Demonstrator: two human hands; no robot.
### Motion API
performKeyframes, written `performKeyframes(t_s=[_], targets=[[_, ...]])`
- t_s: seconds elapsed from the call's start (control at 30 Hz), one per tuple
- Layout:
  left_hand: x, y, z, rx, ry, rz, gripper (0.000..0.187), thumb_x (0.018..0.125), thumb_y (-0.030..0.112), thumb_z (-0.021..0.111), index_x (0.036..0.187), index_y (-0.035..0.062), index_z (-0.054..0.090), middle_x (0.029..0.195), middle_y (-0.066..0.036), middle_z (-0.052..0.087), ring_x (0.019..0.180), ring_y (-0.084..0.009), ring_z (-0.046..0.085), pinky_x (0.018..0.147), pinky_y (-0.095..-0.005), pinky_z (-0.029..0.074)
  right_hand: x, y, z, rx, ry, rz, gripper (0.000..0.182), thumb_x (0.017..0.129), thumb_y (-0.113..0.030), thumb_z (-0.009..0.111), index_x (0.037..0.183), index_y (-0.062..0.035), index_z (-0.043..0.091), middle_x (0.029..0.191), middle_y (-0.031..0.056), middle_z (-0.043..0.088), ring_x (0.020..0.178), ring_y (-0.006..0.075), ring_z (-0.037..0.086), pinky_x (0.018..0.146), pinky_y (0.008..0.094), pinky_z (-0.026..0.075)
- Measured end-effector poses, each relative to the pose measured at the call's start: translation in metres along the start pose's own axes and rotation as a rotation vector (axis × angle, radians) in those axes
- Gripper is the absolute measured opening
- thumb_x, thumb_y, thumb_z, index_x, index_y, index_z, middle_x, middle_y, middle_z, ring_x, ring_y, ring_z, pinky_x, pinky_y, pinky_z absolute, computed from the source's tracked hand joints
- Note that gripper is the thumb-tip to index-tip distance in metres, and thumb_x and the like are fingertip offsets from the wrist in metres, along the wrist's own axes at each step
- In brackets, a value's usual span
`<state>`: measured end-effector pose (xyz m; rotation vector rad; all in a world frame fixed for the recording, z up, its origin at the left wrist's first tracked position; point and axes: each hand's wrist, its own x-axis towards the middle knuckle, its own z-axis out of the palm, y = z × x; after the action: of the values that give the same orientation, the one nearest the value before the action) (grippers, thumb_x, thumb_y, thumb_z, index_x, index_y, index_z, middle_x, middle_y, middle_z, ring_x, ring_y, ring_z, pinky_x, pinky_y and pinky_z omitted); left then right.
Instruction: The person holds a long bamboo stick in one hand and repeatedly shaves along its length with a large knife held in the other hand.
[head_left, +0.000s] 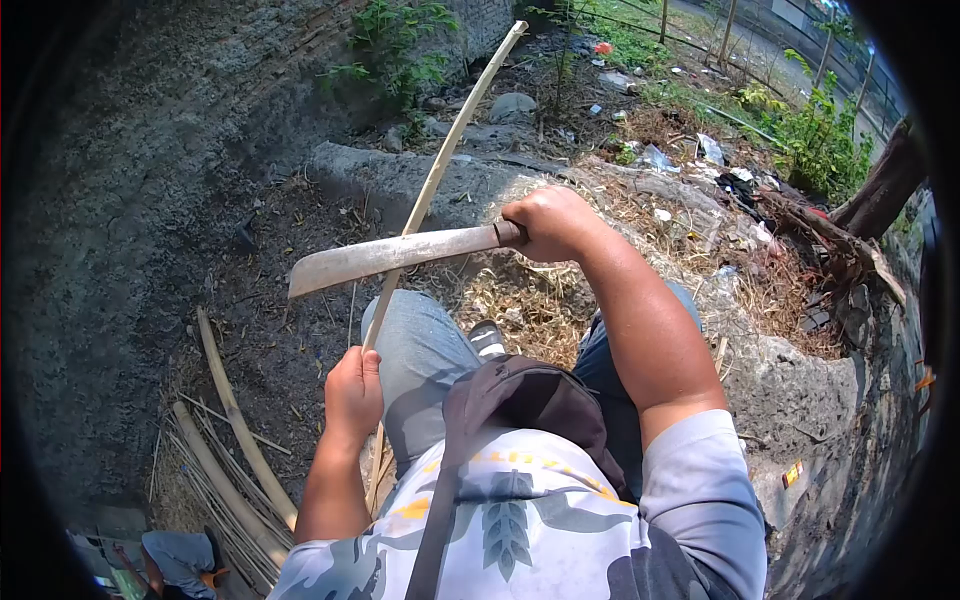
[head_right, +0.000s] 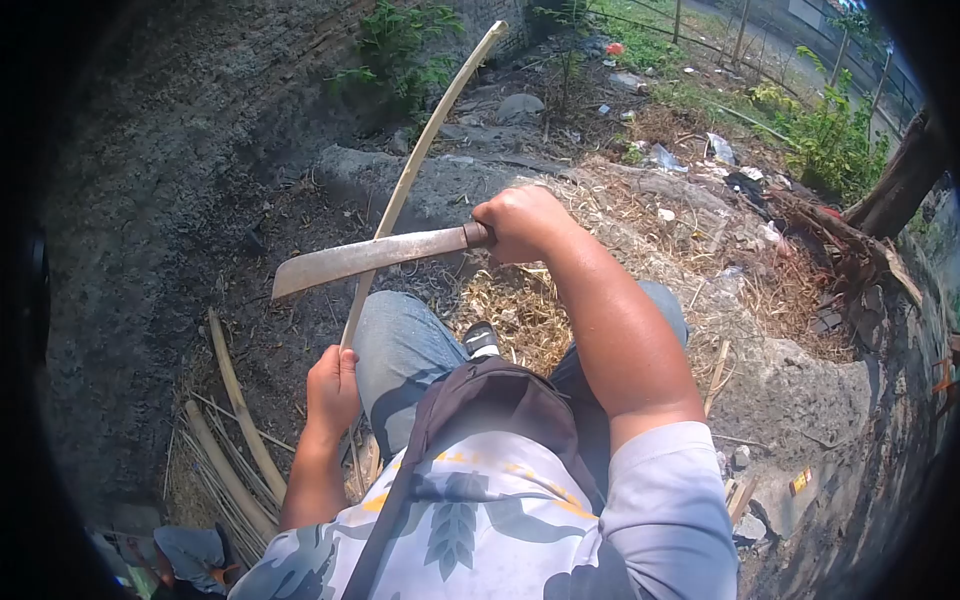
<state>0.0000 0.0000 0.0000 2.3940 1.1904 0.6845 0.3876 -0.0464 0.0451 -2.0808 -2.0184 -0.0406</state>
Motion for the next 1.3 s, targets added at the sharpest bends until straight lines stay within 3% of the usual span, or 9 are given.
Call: performKeyframes(t_s=[0.17,0.3,0.63,0.8,0.9,0.93,1.03,1.13,1.3], targets=[[0.003,0.01,0.008,-0.083,-0.021,0.016,0.028,0.108,0.021,0.054,0.092,0.0002,0.062,0.076,-0.024,0.062,0.07,-0.0467,0.061,0.062,-0.0497,0.047,-0.007,-0.011,0.011,0.107,0.029,-0.015,0.015,0.076,-0.025,0.075,0.086,-0.0158,0.07,0.078,0.0136,0.072,0.079,0.0389,0.072,0.072,0.0505,0.057],[0.001,0.012,0.021,-0.056,-0.04,0.071,0.027,0.108,0.02,0.053,0.092,0.0003,0.062,0.075,-0.024,0.062,0.069,-0.0464,0.061,0.062,-0.0498,0.047,0.003,-0.029,0.018,0.079,0.018,-0.104,0.015,0.072,-0.02,0.073,0.086,-0.0157,0.07,0.078,0.0135,0.072,0.081,0.0385,0.072,0.072,0.0508,0.057],[0.001,0.002,0.022,-0.029,-0.032,0.036,0.025,0.107,0.02,0.054,0.093,0.0015,0.062,0.075,-0.023,0.063,0.071,-0.0464,0.063,0.062,-0.051,0.047,-0.001,-0.013,0.015,0.108,-0.018,0.069,0.017,0.076,-0.022,0.074,0.092,-0.0178,0.072,0.086,0.0131,0.074,0.087,0.0372,0.073,0.077,0.0501,0.059],[-0.001,0.002,0.02,-0.01,-0.051,0.046,0.026,0.107,0.021,0.056,0.091,0.0014,0.061,0.075,-0.023,0.063,0.071,-0.0464,0.063,0.062,-0.0509,0.047,0.0,-0.026,0.016,0.016,-0.06,-0.031,0.015,0.076,-0.024,0.073,0.09,-0.0186,0.072,0.085,0.0125,0.074,0.083,0.0373,0.073,0.074,0.0502,0.059],[-0.006,0.001,0.007,0.014,-0.058,0.007,0.026,0.107,0.022,0.056,0.091,0.0015,0.061,0.076,-0.023,0.064,0.071,-0.0462,0.062,0.062,-0.0507,0.047,0.004,0.002,0.018,-0.009,-0.015,0.044,0.014,0.077,-0.024,0.073,0.09,-0.018,0.072,0.086,0.0128,0.074,0.085,0.0369,0.073,0.076,0.0498,0.058],[-0.008,-0.002,0.001,0.034,-0.054,-0.021,0.027,0.107,0.022,0.056,0.091,0.0016,0.061,0.077,-0.023,0.064,0.071,-0.0463,0.062,0.063,-0.0508,0.047,0.003,0.009,0.01,0.076,-0.092,0.168,0.019,0.077,-0.021,0.071,0.096,-0.0178,0.075,0.095,0.0115,0.076,0.097,0.0332,0.073,0.085,0.0463,0.059],[-0.015,-0.008,-0.01,0.055,-0.04,-0.087,0.028,0.107,0.023,0.055,0.09,0.0012,0.061,0.078,-0.023,0.064,0.071,-0.0466,0.061,0.064,-0.0515,0.047,0.002,0.04,0.016,0.281,0.073,0.445,0.025,0.081,-0.025,0.072,0.104,-0.0134,0.075,0.102,0.0181,0.075,0.102,0.0376,0.071,0.089,0.0489,0.056],[-0.017,-0.013,-0.01,0.032,-0.028,-0.085,0.028,0.107,0.024,0.055,0.09,0.0014,0.06,0.078,-0.024,0.063,0.073,-0.0476,0.061,0.064,-0.052,0.047,0.001,0.048,0.023,0.427,0.062,0.49,0.028,0.083,-0.026,0.072,0.106,-0.0117,0.075,0.104,0.0205,0.075,0.101,0.0393,0.071,0.089,0.0494,0.056],[-0.004,-0.002,0.0,-0.003,-0.034,-0.042,0.027,0.107,0.024,0.055,0.092,0.0019,0.06,0.079,-0.025,0.064,0.077,-0.0493,0.062,0.065,-0.0529,0.047,-0.002,-0.003,0.01,0.165,-0.022,0.132,0.023,0.079,-0.026,0.075,0.098,-0.0127,0.072,0.093,0.0158,0.075,0.093,0.0375,0.073,0.084,0.0484,0.058]])
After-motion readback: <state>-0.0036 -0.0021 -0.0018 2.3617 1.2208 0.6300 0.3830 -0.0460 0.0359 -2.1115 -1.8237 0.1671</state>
